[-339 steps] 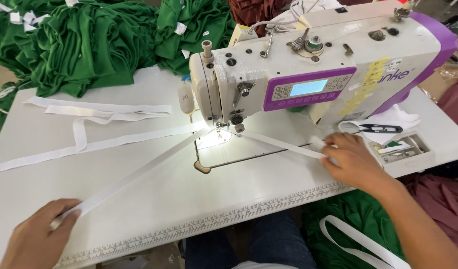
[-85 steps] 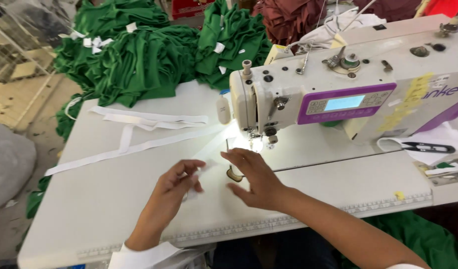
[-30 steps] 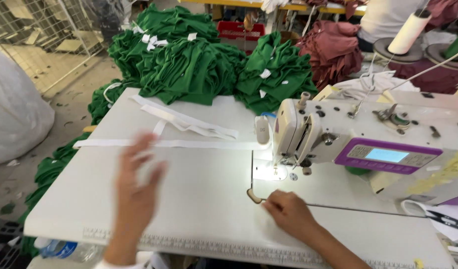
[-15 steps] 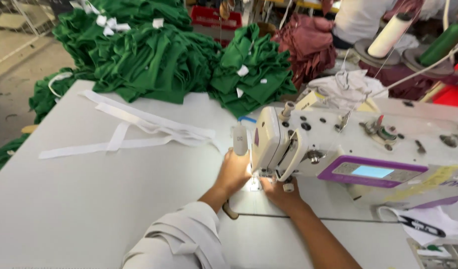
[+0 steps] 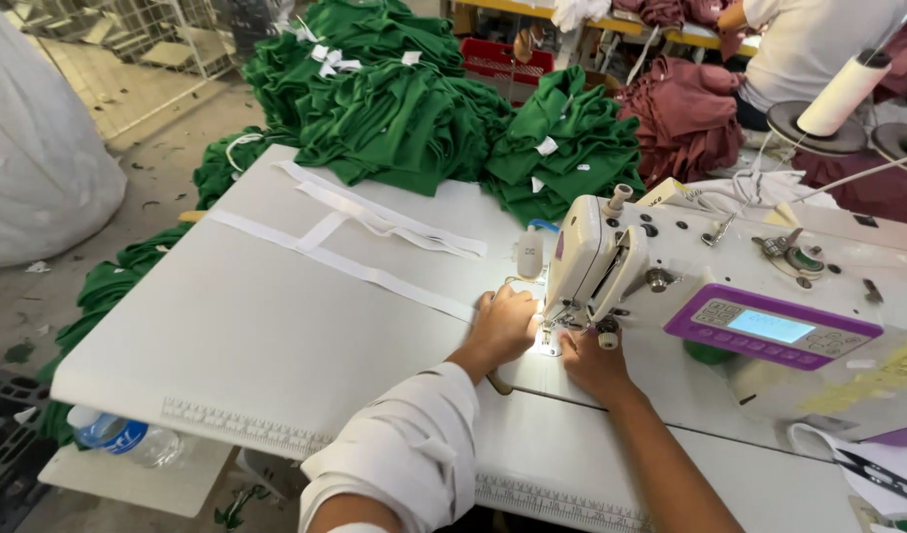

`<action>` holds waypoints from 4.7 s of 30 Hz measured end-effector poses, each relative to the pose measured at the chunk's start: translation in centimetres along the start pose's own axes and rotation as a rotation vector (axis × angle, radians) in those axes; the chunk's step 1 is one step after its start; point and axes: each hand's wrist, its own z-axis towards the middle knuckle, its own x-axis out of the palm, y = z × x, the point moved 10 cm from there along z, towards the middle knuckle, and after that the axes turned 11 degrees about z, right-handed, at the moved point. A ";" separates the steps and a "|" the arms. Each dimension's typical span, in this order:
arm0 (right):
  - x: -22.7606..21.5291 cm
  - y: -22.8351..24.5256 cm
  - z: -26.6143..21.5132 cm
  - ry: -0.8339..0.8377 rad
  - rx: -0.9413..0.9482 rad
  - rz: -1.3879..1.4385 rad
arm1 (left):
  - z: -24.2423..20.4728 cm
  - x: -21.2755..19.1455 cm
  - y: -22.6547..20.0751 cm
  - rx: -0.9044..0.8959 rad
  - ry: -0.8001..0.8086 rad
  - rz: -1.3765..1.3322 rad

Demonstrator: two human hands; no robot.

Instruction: Feeding and sewing white elastic bands through an industrial sewing machine

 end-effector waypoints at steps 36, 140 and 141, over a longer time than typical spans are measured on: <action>-31.6 -21.5 -22.9 0.006 0.794 0.534 | -32.5 -28.8 30.2 -0.833 -0.087 -0.278; -2.1 -0.4 -1.7 0.193 -0.167 0.254 | -3.7 -4.0 -5.0 0.454 -0.042 0.135; -1.8 -0.9 -1.6 0.220 -0.110 0.276 | -3.8 -3.3 -4.6 0.451 -0.049 0.135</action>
